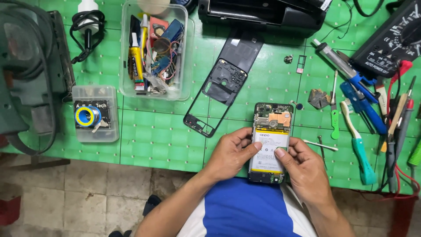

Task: Inspecting, cleaning, and reassembling components of a mobile phone on a workbench.

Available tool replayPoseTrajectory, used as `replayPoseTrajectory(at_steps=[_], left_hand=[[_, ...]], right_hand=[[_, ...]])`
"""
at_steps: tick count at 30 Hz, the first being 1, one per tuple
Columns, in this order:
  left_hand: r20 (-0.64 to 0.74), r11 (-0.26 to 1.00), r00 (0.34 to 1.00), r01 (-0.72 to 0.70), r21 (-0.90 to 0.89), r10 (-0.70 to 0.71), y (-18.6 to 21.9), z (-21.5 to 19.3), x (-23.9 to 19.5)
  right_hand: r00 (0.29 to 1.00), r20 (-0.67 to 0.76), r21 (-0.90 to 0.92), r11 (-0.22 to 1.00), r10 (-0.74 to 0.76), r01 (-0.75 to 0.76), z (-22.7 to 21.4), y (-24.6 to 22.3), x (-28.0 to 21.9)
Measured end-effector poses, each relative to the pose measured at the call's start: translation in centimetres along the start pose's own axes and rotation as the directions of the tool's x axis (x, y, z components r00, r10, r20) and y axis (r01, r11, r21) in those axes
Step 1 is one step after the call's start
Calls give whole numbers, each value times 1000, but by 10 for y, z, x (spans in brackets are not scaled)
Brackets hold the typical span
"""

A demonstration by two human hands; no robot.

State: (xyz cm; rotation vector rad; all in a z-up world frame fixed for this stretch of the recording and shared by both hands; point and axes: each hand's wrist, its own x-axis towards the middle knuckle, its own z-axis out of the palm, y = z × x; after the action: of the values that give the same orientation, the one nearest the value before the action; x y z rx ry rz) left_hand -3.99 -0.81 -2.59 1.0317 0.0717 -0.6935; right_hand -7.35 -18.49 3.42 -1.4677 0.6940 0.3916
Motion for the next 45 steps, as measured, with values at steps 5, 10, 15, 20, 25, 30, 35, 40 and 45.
replayPoseTrajectory(at_steps=[5, 10, 15, 20, 25, 30, 35, 40, 45], left_hand=[[14, 998, 1000, 0, -71, 1, -2, -1, 1], [24, 998, 1000, -18, -53, 19, -2, -2, 3], [46, 999, 999, -5, -43, 7, -4, -7, 6], [79, 1000, 997, -19, -13, 19, 8, -7, 7], [108, 999, 993, -44, -19, 46, 14, -8, 7], [65, 995, 993, -93, -25, 95, 11, -12, 6], [40, 996, 995, -92, -21, 93, 10, -12, 5], [21, 996, 995, -94, -1, 94, 13, -10, 5], [52, 996, 996, -74, -39, 76, 14, -9, 4]], right_hand=[[1000, -10, -2, 1000, -9, 9, -2, 4, 5], [1000, -27, 57, 998, 15, -13, -3, 6, 7], [997, -7, 62, 996, -70, 71, -6, 13, 11], [995, -23, 74, 992, -96, 98, -5, 14, 15], [982, -19, 66, 980, -187, 188, -6, 17, 24], [971, 3, 42, 970, -240, 240, -5, 14, 35], [966, 10, 57, 965, -258, 257, -5, 17, 38], [955, 36, 35, 956, -293, 292, -6, 15, 37], [970, 8, 41, 969, -244, 244, -4, 14, 35]])
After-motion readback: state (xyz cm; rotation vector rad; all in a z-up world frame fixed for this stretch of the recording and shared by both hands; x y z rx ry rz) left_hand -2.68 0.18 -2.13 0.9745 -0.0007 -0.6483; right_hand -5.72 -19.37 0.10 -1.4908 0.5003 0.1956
